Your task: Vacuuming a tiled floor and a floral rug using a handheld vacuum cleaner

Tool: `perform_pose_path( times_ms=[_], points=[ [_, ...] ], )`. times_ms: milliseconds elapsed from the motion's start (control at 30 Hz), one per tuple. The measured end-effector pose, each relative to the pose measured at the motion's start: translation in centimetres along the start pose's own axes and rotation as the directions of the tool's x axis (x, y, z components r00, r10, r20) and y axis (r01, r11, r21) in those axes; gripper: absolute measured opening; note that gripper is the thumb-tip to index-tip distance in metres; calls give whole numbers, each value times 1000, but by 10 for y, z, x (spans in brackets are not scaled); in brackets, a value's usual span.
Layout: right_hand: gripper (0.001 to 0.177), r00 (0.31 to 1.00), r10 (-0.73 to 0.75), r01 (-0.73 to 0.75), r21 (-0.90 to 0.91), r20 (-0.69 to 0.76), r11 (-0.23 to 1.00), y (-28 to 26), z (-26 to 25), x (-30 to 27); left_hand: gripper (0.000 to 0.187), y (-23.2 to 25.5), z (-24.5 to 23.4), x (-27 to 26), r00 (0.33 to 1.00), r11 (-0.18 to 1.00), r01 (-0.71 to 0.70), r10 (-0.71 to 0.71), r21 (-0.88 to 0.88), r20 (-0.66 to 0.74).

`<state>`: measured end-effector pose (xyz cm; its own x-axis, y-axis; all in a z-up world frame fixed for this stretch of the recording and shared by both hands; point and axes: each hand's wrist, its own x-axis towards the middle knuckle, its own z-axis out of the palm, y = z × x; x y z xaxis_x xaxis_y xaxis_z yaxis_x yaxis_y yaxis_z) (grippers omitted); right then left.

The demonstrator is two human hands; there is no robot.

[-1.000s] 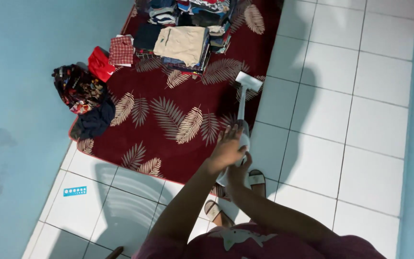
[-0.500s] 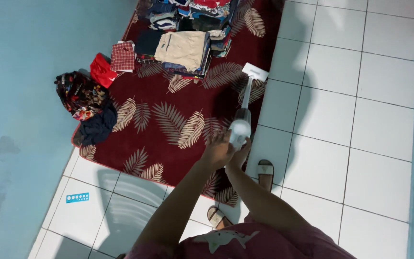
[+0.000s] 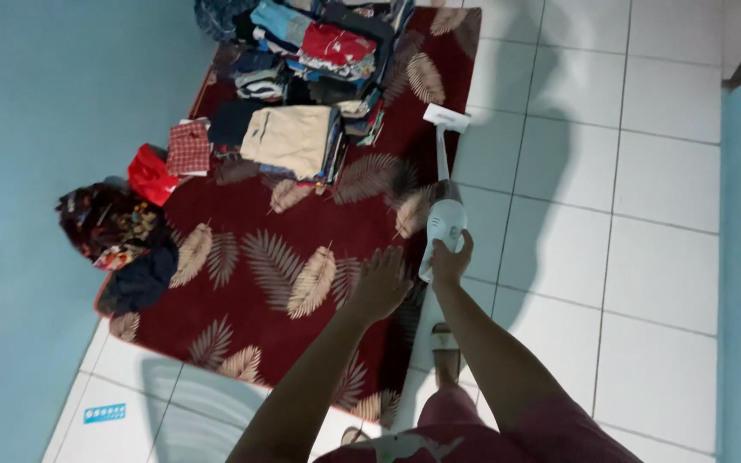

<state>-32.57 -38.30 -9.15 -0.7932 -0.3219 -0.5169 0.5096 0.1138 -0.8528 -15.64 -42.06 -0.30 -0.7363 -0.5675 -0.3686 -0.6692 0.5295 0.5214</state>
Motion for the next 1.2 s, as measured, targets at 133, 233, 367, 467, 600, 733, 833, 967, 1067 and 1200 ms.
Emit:
perform_pose_path(
  times_ms=[133, 233, 367, 467, 600, 733, 833, 967, 1067, 1200],
  points=[
    [82, 1000, -6, 4, -78, -21, 997, -25, 7, 68, 84, 27, -2, 48, 998, 997, 67, -67, 33, -19],
    [82, 1000, -23, 24, -70, 15, 997, -30, 12, 131, 84, 35, 1, 82, 997, 996, 72, -72, 51, 0],
    [84, 993, -72, 85, -144, 96, 986, -50, 23, 185, 84, 39, -8, 113, 994, 993, 110, -109, -36, 29],
    [85, 969, -114, 171, -263, 219, 949, -71, 31, 217, 83, 42, -15, 122, 987, 987, 159, -158, -7, 40],
    [86, 932, -150, 269, -356, 329, 895, -99, 40, 241, 84, 39, -15, 121, 978, 977, 208, -207, -51, 27],
    [87, 919, -112, 251, -340, 378, 906, -108, 33, 230, 82, 31, 1, 111, 982, 982, 190, -190, -20, 7],
    [86, 941, -34, 171, -387, 336, 906, -101, 13, 200, 86, 32, 11, 95, 982, 981, 189, -190, -51, -18],
    [91, 923, 25, 154, -427, 385, 891, -100, -19, 142, 82, 28, 29, 79, 985, 986, 152, -156, -63, -78],
    [91, 896, 42, 216, -516, 443, 829, -93, -49, 94, 81, 35, 36, 50, 984, 990, 132, -138, -56, -116],
    [96, 866, 101, 280, -643, 489, 713, -103, -80, 31, 79, 34, 62, 14, 987, 993, 118, -120, -26, -111]
  ],
)
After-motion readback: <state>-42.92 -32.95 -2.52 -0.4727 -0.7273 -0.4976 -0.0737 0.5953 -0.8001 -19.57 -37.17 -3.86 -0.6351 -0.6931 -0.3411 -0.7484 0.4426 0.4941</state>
